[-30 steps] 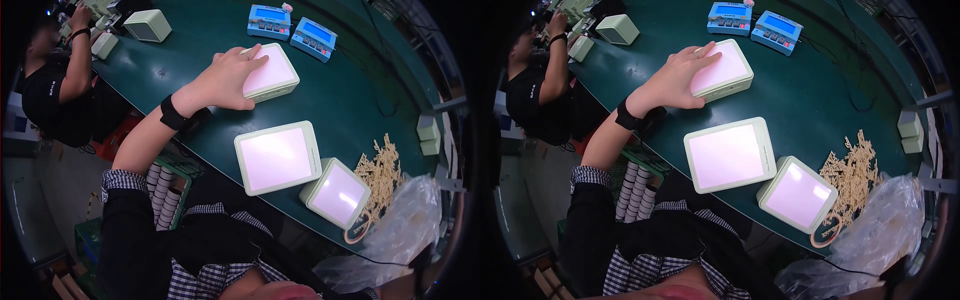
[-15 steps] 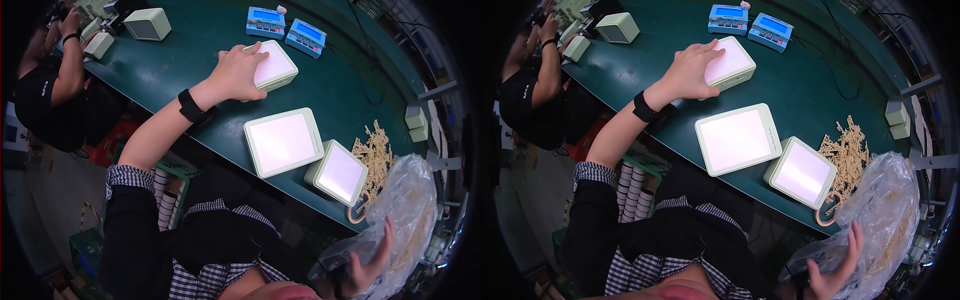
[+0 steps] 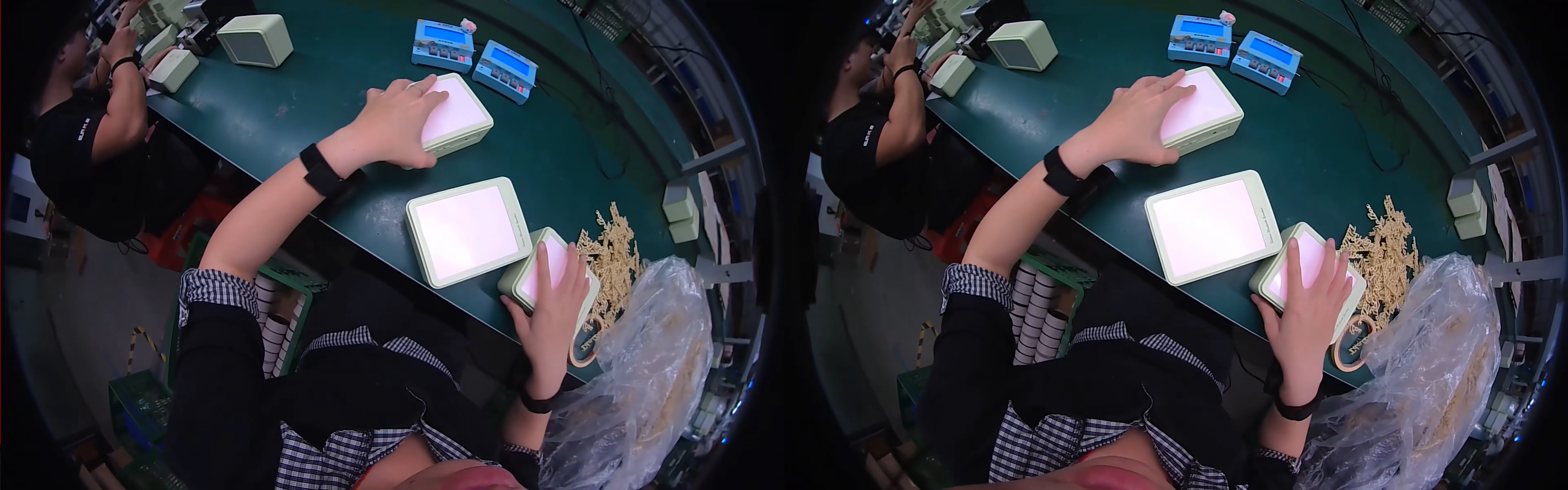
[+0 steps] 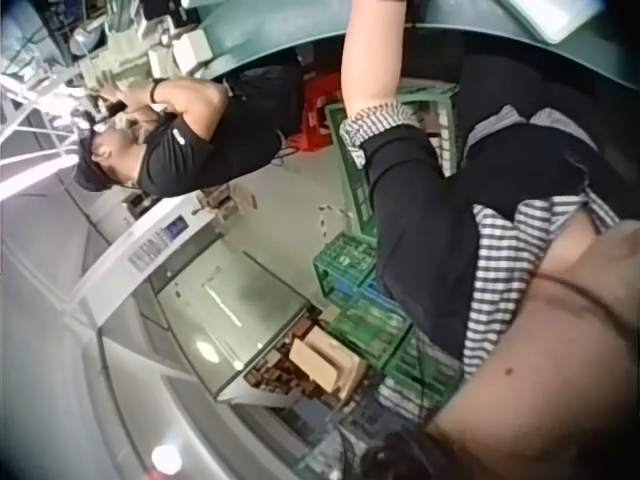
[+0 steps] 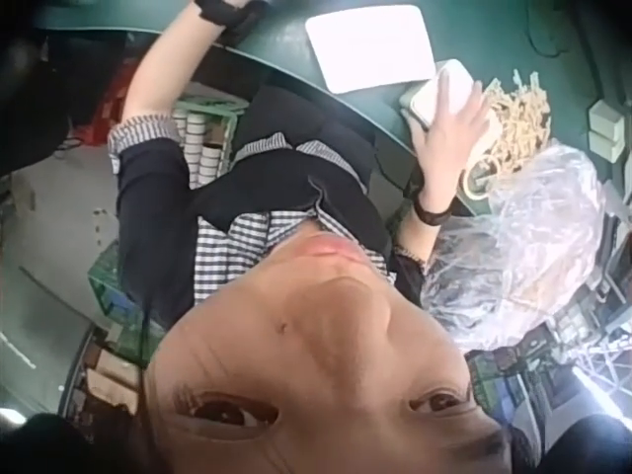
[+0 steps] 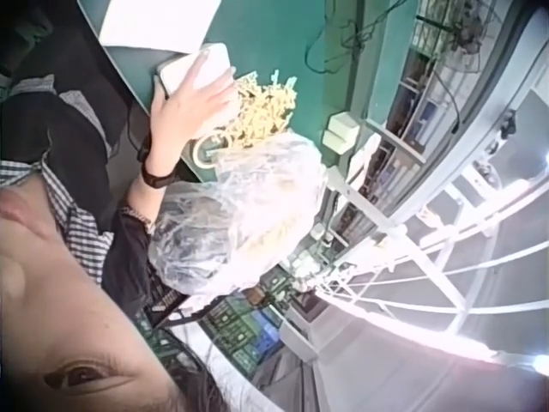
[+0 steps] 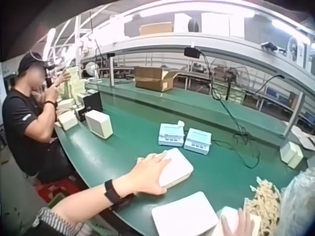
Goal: The person picks up a speaker and presses a decorative label onto the front by hand. They then turn the speaker over, press buttons on the back, and set it down on the table before picking up another speaker to repeat the process.
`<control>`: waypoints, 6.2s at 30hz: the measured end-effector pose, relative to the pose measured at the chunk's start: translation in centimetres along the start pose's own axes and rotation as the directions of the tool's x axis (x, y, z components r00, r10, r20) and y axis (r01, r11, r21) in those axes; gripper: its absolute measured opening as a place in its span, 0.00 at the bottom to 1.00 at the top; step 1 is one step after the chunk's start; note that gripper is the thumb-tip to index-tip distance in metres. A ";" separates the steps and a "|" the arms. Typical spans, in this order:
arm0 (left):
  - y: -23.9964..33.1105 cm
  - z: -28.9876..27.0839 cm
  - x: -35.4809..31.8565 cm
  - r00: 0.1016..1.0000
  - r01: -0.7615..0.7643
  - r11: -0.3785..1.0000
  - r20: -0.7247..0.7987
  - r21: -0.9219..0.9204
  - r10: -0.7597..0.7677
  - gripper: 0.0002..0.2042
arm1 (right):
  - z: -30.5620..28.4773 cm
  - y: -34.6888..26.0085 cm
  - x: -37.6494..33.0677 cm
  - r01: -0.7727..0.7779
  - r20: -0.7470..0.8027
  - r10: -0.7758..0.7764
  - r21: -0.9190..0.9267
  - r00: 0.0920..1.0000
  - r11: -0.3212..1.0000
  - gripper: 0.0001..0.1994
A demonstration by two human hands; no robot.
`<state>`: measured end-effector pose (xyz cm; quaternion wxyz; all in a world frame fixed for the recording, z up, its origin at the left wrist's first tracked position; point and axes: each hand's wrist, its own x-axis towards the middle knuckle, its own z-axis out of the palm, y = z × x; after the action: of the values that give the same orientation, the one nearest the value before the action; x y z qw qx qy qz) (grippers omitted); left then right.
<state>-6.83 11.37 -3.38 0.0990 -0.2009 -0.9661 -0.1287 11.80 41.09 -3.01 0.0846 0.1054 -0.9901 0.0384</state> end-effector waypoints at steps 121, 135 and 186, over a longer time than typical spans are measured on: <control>-15.5 37.4 -61.0 -0.533 0.748 -0.628 0.370 -0.214 -0.761 0.29 | 6.2 -8.5 8.8 -0.426 0.242 -0.420 0.796 0.875 -0.430 0.41; -9.7 -1.2 -44.5 0.661 0.027 0.476 -0.341 -0.879 -0.668 0.48 | 8.5 -11.6 6.3 -0.134 0.197 0.059 0.828 0.979 -0.544 0.42; 2.7 -4.2 -8.1 0.945 0.245 0.777 -0.038 -0.580 -0.326 0.19 | -7.0 19.2 -8.0 0.359 -0.080 0.619 0.869 0.781 -0.341 0.29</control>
<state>2.21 9.64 -0.84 0.0798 -0.0628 -0.8935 -0.4374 16.50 62.05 1.32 0.2507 -0.0240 -0.4404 0.8617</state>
